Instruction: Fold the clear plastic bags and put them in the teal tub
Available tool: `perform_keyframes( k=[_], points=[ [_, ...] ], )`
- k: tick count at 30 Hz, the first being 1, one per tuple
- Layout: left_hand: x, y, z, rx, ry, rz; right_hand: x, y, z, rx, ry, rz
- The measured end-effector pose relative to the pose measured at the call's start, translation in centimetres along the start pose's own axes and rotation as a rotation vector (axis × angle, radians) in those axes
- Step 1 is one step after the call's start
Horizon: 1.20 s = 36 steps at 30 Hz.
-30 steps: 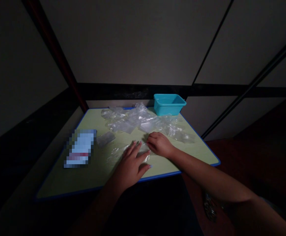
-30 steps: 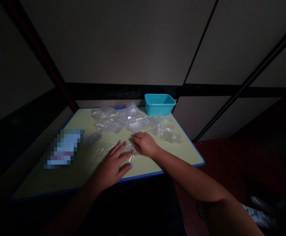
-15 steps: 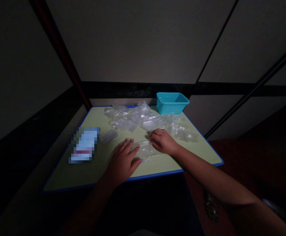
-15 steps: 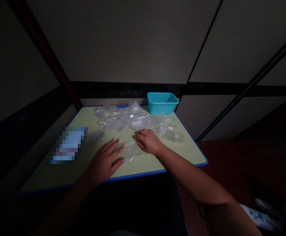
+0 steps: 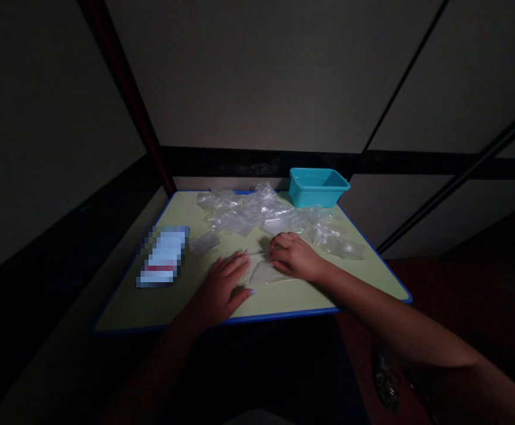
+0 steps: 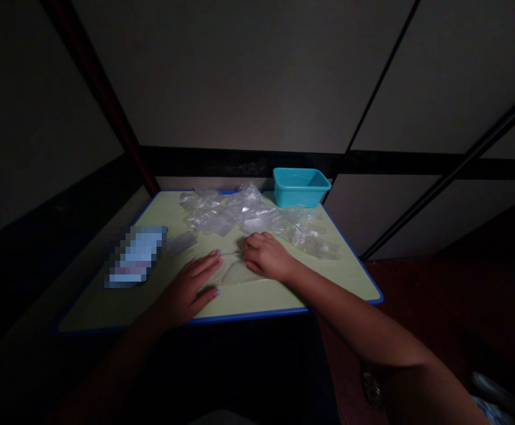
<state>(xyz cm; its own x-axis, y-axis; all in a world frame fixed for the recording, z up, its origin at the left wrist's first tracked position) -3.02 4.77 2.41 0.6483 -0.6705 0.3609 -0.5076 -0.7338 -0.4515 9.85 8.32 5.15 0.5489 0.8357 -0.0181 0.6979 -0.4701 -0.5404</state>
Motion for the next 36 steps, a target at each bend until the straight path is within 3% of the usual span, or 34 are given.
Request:
perform_keyframes(
  k=[9,14,25,36],
  points=[
    [0.2,0.3,0.2,-0.051,-0.04,-0.005,2.0,-0.9,1.1,-0.007,-0.014,0.14],
    [0.2,0.3,0.2,-0.048,-0.048,0.004,1.3,-0.8,1.2,0.028,0.041,0.099],
    [0.2,-0.8,-0.3,-0.065,-0.003,-0.017,0.7,-1.2,1.2,0.087,-0.099,0.052],
    [1.6,-0.7,-1.4,0.004,0.002,0.142,0.2,-1.3,1.5,0.132,-0.106,0.014]
  ],
)
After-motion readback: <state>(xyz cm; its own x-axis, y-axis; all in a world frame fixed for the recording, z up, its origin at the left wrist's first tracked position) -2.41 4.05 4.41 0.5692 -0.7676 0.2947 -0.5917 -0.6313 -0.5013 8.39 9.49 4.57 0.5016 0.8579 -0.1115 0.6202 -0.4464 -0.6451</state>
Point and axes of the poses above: each hand's wrist, its own y-axis away from the middle knuckle, its own z-axis out of the palm, x = y × z, the point moved 9 cm from there along -y, towards the middle knuckle, and after that the axes turned 10 degrees about x, right-handed, at the moved point
